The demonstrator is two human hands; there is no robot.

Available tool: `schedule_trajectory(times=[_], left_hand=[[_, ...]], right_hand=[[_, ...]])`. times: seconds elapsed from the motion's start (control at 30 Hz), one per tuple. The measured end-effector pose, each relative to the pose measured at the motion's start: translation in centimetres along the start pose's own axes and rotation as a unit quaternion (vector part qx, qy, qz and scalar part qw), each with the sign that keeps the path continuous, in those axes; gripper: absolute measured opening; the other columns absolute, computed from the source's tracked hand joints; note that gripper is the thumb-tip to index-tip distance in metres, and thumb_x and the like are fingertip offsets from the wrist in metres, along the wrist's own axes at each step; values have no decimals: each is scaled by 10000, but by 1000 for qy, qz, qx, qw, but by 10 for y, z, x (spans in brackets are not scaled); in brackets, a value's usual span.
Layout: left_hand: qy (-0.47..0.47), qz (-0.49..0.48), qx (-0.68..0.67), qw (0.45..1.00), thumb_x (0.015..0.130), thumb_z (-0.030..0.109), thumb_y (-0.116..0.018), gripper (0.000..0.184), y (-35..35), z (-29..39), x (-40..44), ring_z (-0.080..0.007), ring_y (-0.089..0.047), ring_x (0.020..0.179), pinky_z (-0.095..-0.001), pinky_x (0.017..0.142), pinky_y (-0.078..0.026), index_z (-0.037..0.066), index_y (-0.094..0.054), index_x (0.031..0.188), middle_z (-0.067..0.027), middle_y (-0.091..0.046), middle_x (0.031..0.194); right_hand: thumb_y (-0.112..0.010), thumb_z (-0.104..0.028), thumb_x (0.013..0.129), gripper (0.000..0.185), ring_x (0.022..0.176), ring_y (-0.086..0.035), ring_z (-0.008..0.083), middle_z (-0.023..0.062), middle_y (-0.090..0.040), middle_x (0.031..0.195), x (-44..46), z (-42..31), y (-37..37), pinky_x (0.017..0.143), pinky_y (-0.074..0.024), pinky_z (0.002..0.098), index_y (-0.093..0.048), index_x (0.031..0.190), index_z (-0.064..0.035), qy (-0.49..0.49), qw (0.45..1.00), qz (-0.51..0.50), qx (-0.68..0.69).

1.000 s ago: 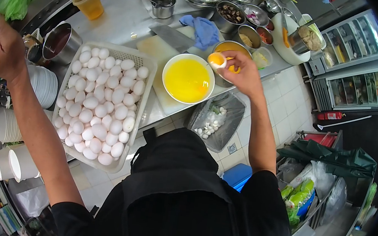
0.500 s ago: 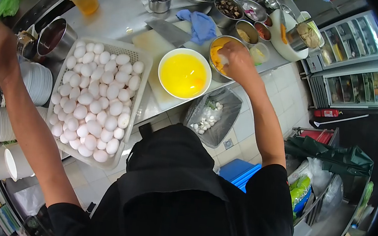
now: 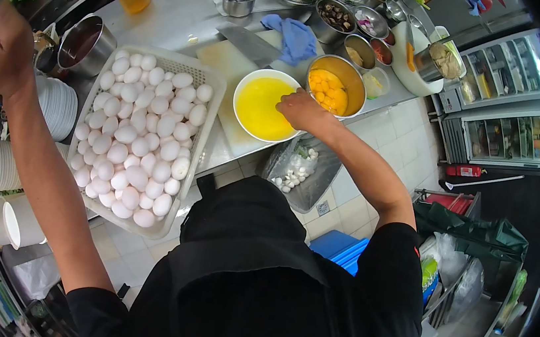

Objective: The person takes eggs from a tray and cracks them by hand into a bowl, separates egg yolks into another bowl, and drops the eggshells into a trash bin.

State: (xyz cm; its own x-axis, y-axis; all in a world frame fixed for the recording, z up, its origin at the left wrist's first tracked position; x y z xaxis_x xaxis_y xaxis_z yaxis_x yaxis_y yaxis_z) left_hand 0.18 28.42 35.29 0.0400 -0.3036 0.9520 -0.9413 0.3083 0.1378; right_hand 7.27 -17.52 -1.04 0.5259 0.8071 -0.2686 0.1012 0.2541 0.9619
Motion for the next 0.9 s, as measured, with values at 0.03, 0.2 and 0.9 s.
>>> schedule_trajectory(times=[0.03, 0.2, 0.9], left_hand=[[-3, 7, 4, 1000, 866, 55, -609, 174, 0, 2, -1, -225, -691, 716, -278, 644, -533, -86, -684, 935, -143, -719, 873], [-2, 4, 13, 1000, 868, 52, -604, 176, -2, 30, 5, -220, -692, 712, -279, 639, -533, -86, -685, 942, -141, -718, 860], [164, 79, 87, 979, 854, 199, -645, 225, -4, 44, -11, -209, -687, 740, -294, 677, -529, -16, -700, 893, -114, -722, 837]], right_hand=[[-579, -3, 744, 209, 924, -630, 295, 124, -659, 926, -1, -1, 0, 887, -450, 404, -660, 927, -63, 3, 1000, 0, 0], [-645, 4, 709, 362, 986, -626, 317, 126, -661, 1024, -12, 4, 13, 920, -461, 402, -645, 1066, -57, -41, 982, -1, 184], [-778, -72, 691, 390, 875, -629, 109, 31, -669, 961, -80, 26, 104, 779, -496, 283, -637, 1052, -23, -91, 808, 239, 531]])
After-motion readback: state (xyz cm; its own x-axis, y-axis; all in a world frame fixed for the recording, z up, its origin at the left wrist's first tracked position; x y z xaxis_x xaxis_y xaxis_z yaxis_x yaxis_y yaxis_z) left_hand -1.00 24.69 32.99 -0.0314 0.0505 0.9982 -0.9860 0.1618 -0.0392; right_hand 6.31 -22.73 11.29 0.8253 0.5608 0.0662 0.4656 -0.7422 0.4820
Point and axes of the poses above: each hand's wrist, its own x-axis towards the middle knuckle, its own y-axis out of the back of the hand, z = x × y, the point moved 5 cm from there along x, towards the middle knuckle
